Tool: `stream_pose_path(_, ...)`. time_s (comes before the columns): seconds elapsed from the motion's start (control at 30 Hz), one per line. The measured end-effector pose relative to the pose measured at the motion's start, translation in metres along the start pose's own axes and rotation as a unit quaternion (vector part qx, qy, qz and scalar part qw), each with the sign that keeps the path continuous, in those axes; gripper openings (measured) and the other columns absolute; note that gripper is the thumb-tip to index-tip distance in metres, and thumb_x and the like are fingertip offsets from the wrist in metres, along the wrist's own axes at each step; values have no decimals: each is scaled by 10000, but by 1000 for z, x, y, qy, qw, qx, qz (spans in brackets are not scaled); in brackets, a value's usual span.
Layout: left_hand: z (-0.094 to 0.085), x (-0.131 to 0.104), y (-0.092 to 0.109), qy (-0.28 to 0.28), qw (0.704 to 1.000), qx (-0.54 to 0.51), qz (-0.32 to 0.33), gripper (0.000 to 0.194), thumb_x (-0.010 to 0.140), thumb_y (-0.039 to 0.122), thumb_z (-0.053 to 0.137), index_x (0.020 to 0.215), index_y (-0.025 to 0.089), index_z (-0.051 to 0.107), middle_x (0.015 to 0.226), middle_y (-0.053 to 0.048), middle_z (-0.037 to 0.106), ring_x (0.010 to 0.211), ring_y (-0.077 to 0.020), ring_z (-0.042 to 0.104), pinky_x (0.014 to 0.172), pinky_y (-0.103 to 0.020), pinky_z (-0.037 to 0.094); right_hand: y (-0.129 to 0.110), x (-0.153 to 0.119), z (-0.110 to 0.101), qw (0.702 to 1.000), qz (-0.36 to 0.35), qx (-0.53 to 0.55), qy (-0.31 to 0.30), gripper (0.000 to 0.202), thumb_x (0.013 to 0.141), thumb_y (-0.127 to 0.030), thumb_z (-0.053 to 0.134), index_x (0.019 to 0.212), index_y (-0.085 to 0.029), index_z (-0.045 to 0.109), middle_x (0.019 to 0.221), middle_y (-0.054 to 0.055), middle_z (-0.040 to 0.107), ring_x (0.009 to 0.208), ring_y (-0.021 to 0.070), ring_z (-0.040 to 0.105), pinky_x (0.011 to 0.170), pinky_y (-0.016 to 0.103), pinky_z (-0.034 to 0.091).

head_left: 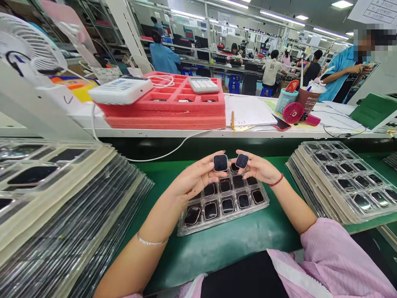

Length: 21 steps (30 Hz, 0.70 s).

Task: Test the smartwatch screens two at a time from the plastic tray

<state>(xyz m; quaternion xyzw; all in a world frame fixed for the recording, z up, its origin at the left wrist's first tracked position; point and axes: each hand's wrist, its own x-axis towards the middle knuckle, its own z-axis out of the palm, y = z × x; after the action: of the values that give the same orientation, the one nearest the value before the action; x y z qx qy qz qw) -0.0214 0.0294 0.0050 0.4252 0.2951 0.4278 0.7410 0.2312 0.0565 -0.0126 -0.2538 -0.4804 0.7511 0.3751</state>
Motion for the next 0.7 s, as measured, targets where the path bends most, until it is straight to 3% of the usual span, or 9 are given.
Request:
stream_pose_path(0.27,16,-13,-4,-58,998,1,1,703,742,362,863,1386,282,593,998,-50,736,658,-120,656,555,-189,510,-10,-22,8,999,-18,-22,-43,568,746,-404,842,1243,-212,646,1097,66,738,589,68,639,554,189,582)
stream_pose_path(0.4,19,-10,-12,-50,999,17,2,646,746,374,856,1336,244,628,1010,-65,731,682,-131,654,590,-210,513,-10,-24,10,998,-8,-46,-44,594,733,-443,850,1240,-212,643,1018,49,735,567,74,644,550,200,588)
stream_pose_path(0.57,19,-7,-13,-18,998,53,13,516,819,354,796,1291,199,658,1198,-116,715,843,-193,708,678,-249,551,-11,-24,11,997,-23,-73,-21,565,783,-469,807,1244,-224,591,1031,49,713,690,121,720,604,216,621)
stream_pose_path(0.7,19,-7,-10,-3,998,57,-1,507,834,367,780,1291,182,662,1219,-136,717,876,-214,728,659,-235,559,-13,-27,10,995,-26,-92,-3,538,825,-467,768,1267,-223,582,1129,74,703,807,146,740,678,231,635)
